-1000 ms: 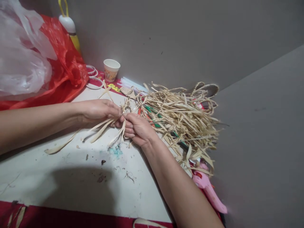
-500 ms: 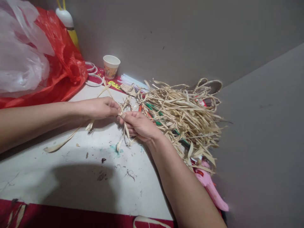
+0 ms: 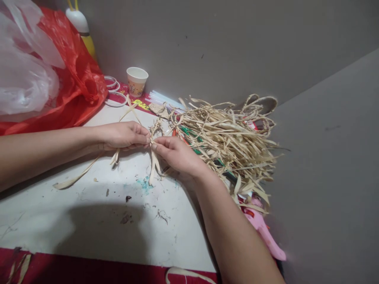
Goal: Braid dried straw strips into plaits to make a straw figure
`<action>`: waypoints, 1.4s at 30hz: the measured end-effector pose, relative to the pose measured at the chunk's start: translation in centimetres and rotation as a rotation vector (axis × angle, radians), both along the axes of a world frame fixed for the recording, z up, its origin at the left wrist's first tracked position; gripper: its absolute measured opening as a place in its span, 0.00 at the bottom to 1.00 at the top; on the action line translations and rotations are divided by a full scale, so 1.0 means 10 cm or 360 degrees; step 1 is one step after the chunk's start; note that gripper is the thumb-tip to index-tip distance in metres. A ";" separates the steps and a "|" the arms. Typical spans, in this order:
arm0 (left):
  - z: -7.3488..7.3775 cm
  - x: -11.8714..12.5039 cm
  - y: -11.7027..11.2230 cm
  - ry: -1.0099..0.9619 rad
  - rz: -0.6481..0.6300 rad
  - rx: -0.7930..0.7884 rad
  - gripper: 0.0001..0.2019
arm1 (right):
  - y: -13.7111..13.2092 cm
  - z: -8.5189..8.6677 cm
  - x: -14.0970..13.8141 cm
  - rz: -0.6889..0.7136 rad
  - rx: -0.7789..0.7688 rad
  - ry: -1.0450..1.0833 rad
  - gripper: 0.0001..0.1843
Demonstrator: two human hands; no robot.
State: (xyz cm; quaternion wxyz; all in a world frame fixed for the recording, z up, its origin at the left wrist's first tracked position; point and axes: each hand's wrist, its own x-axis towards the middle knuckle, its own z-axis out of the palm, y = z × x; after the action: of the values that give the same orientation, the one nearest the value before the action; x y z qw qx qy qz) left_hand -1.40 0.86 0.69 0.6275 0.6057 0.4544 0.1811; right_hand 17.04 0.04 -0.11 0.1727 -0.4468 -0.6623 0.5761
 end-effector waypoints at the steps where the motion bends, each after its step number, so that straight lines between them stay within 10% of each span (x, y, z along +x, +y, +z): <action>1: -0.01 0.00 0.00 0.0025 0.0012 0.0044 0.11 | 0.00 0.01 0.01 0.0004 0.0029 -0.0009 0.13; 7: -0.08 0.01 0.01 0.0102 -0.0014 0.0389 0.11 | 0.01 0.06 0.03 -0.0073 0.0243 -0.0111 0.13; 12: -0.09 0.05 -0.02 0.0120 -0.0024 0.0661 0.10 | -0.07 0.07 -0.11 -0.0407 -0.0376 0.0239 0.09; 20: -0.14 0.04 -0.07 -0.0084 0.0206 0.0377 0.11 | -0.30 0.00 -0.40 -0.0857 -0.0338 0.0267 0.08; 27: -0.06 0.09 -0.10 -0.0116 0.0356 0.0159 0.13 | -0.38 -0.07 -0.36 -0.0429 0.1001 -0.0774 0.17; 33: -0.05 0.12 -0.14 -0.0087 0.0334 0.0081 0.16 | -0.45 -0.02 -0.40 -0.0142 0.1443 -0.1649 0.16; 38: -0.07 0.11 -0.11 -0.0024 0.0305 0.0110 0.09 | -0.62 -0.01 -0.47 0.0383 0.1555 -0.1552 0.09; 42: -0.04 0.07 -0.09 -0.0104 0.0258 0.0014 0.07 | -0.79 0.19 -0.45 0.0796 0.1418 -0.0857 0.17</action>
State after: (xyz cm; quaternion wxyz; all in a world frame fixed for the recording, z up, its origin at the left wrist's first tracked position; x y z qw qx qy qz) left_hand -0.73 -0.02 0.30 0.6226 0.5635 0.4805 0.2530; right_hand 12.51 -7.89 1.76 0.0281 -0.2918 -0.9471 0.1309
